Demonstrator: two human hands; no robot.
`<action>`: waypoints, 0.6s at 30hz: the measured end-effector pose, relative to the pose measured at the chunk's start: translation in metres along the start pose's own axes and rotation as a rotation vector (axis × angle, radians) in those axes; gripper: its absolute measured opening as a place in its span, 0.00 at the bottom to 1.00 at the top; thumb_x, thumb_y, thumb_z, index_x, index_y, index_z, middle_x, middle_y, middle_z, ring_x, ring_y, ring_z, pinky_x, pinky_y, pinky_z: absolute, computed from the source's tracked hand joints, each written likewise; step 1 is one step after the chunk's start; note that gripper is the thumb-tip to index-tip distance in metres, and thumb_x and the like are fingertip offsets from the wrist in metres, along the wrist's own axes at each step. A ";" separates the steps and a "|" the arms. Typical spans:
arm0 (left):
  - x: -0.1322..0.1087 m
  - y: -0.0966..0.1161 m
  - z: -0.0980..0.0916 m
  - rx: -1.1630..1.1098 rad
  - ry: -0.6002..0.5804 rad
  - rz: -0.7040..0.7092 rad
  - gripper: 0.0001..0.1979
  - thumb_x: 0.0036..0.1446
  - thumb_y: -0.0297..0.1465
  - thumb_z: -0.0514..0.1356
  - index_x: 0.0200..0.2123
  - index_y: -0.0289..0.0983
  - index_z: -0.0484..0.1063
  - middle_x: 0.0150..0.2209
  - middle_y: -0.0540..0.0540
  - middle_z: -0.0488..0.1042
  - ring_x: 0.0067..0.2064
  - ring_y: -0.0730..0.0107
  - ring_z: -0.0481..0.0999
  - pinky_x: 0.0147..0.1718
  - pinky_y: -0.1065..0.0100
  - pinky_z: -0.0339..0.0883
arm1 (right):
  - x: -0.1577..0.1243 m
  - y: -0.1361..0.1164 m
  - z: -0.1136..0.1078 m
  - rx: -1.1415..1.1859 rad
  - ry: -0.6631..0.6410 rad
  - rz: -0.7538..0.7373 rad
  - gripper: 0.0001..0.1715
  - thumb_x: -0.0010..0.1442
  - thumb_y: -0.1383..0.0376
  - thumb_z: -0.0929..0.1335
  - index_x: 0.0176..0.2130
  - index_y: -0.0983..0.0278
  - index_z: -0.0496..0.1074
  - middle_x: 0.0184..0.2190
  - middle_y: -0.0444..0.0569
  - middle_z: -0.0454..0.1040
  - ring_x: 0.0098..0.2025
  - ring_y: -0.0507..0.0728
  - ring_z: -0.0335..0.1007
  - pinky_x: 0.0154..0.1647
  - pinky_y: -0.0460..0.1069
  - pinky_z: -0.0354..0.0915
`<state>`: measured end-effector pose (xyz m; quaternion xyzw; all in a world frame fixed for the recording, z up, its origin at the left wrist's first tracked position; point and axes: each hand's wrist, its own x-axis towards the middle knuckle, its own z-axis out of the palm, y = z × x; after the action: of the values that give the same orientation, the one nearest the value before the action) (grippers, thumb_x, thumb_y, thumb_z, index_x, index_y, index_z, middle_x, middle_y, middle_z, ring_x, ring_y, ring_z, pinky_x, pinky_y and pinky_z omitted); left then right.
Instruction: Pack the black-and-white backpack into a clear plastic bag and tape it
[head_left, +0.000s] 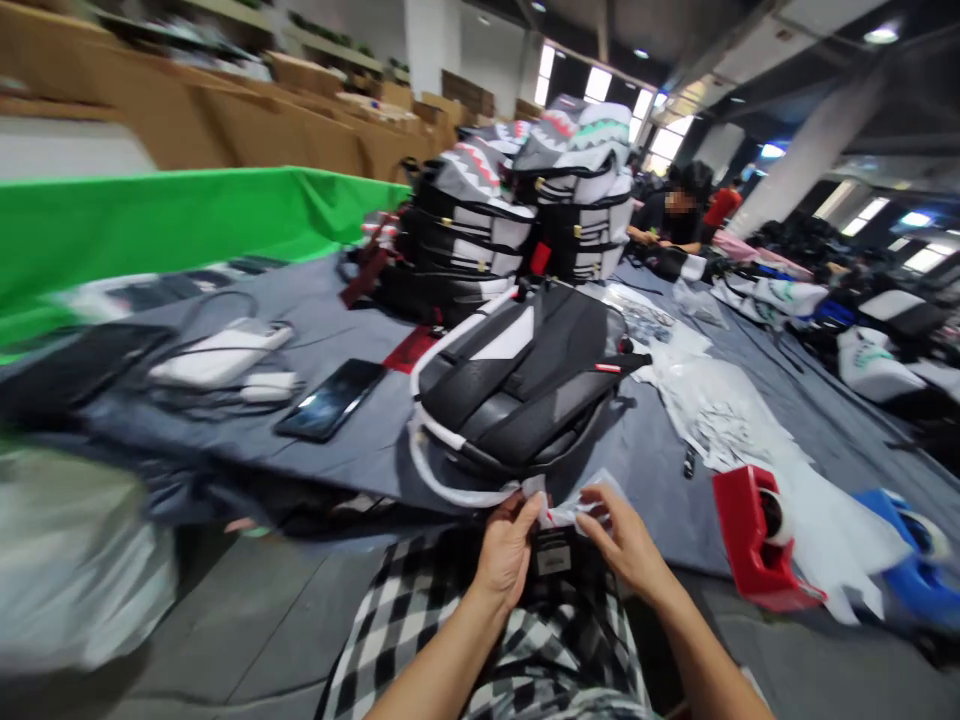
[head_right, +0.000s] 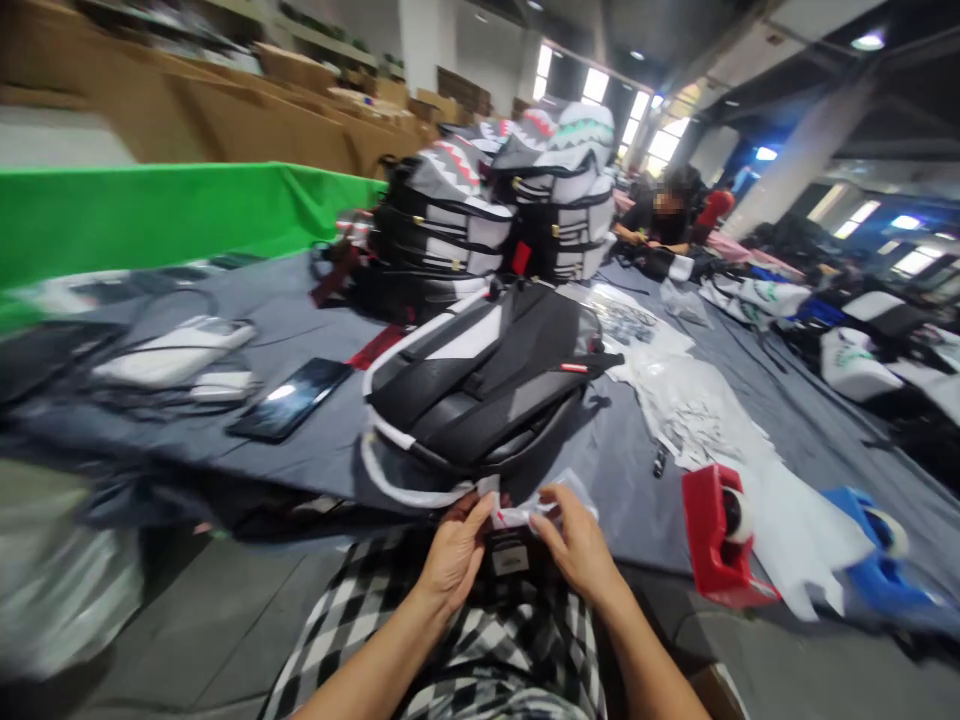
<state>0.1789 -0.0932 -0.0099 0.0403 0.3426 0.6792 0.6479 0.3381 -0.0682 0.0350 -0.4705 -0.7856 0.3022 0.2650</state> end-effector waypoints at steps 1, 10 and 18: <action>-0.001 0.001 0.001 0.003 0.051 -0.008 0.26 0.30 0.40 0.79 0.34 0.35 0.79 0.31 0.46 0.82 0.36 0.62 0.82 0.41 0.64 0.75 | -0.018 0.000 -0.009 0.063 -0.148 0.040 0.15 0.66 0.57 0.65 0.49 0.61 0.73 0.38 0.47 0.79 0.32 0.53 0.76 0.33 0.45 0.69; 0.007 0.014 -0.014 0.330 0.218 -0.204 0.20 0.33 0.40 0.76 0.25 0.35 0.75 0.26 0.47 0.80 0.32 0.65 0.80 0.34 0.67 0.77 | -0.125 -0.009 -0.060 0.285 0.023 0.490 0.19 0.63 0.51 0.67 0.34 0.62 0.78 0.23 0.43 0.75 0.23 0.52 0.70 0.24 0.44 0.63; 0.021 0.012 -0.042 0.607 0.077 0.005 0.18 0.44 0.45 0.72 0.32 0.41 0.76 0.25 0.52 0.78 0.30 0.61 0.80 0.42 0.56 0.79 | -0.146 0.077 -0.171 -0.405 0.786 0.716 0.26 0.52 0.43 0.66 0.27 0.63 0.74 0.28 0.51 0.75 0.30 0.58 0.67 0.31 0.50 0.61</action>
<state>0.1443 -0.0905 -0.0438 0.2071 0.5540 0.5483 0.5912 0.5637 -0.1325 0.0753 -0.8261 -0.4615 0.0185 0.3230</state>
